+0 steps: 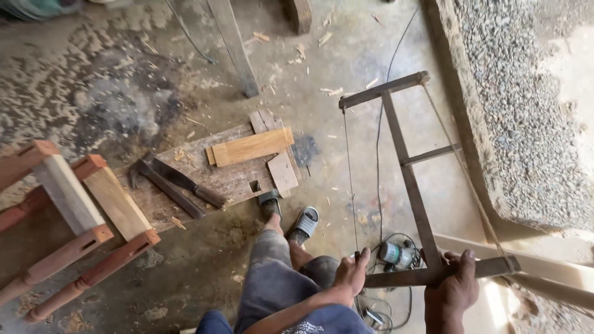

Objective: Sawing a piece of wood using a frame saw on a workbench.

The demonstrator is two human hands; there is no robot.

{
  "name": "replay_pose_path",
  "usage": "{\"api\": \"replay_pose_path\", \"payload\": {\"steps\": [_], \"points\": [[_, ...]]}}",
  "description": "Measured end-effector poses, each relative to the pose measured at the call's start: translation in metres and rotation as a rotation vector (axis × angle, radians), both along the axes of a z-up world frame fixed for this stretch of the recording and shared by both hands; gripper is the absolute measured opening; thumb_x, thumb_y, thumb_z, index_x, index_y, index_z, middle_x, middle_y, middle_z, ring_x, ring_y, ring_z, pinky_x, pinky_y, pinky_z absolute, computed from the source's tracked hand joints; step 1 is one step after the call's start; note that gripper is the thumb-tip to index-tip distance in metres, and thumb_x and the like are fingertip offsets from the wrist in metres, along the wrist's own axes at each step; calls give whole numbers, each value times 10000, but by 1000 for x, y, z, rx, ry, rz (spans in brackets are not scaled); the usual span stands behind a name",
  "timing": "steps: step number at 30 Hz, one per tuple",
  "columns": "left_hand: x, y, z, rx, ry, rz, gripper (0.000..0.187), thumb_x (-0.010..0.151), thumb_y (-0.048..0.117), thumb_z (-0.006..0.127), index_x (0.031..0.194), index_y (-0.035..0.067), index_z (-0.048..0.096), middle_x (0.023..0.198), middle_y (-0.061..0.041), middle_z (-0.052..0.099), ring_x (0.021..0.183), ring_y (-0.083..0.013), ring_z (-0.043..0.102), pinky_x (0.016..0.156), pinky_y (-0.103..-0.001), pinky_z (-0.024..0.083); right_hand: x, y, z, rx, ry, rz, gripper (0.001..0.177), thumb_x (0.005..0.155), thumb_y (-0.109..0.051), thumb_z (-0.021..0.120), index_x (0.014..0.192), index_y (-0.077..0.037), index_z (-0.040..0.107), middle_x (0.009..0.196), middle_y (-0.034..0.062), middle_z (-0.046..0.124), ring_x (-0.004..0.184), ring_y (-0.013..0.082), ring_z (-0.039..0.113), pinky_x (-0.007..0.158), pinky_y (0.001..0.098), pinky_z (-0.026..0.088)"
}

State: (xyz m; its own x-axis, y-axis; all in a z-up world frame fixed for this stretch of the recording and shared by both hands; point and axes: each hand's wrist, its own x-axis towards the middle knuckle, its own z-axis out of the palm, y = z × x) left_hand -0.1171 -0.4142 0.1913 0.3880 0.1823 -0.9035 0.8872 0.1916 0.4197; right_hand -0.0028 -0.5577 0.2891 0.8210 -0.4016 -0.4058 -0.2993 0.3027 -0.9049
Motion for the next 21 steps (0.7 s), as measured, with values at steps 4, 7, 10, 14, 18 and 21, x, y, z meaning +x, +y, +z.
{"api": "replay_pose_path", "payload": {"steps": [4, 7, 10, 14, 18, 21], "points": [[13, 19, 36, -370, -52, 403, 659, 959, 640, 566, 990, -11, 667, 918, -179, 724, 813, -356, 682, 716, -512, 534, -3, 38, 40, 51, 2, 56, 443, 1088, -366, 633, 1089, 67, 541, 991, 162, 661, 884, 350, 711, 841, 486, 620], [15, 31, 56, 210, -234, 146, 572, 981, 535, 563, 852, -5, 702, 823, -212, 718, 787, -381, 693, 724, -474, 524, -28, 66, 37, 32, -61, 168, 352, 1070, -306, 645, 1177, 19, 559, 1061, 140, 677, 980, 321, 710, 868, 400, 579], [17, 37, 55, 248, -282, 135, 485, 981, 445, 575, 820, -1, 675, 789, -222, 711, 756, -387, 698, 707, -469, 525, -64, 96, -5, 113, 179, 307, 313, 1038, -278, 646, 1117, 25, 669, 1023, 116, 697, 933, 189, 685, 866, 304, 543], [27, 39, -2, 171, -355, 233, 462, 975, 403, 478, 841, 36, 725, 844, -184, 754, 838, -359, 735, 761, -463, 549, -51, 122, -24, 70, 123, 314, 225, 1002, -246, 672, 942, -39, 609, 846, 94, 657, 745, 164, 642, 684, 298, 518], [15, 81, -27, 451, -313, -516, 617, 1096, 518, 428, 956, 0, 733, 919, -261, 690, 935, -425, 715, 888, -504, 549, -43, 127, 24, -366, 254, 465, 292, 1005, -270, 703, 877, -33, 590, 640, 70, 555, 494, 145, 496, 427, 316, 381], [16, 181, 26, 619, -322, -247, 557, 903, 433, 615, 1343, 92, 591, 1231, -172, 665, 1142, -370, 641, 944, -471, 530, -32, 110, -8, -537, 283, 573, 235, 955, -235, 730, 892, -29, 637, 589, 68, 555, 464, 135, 497, 411, 316, 367]]}}
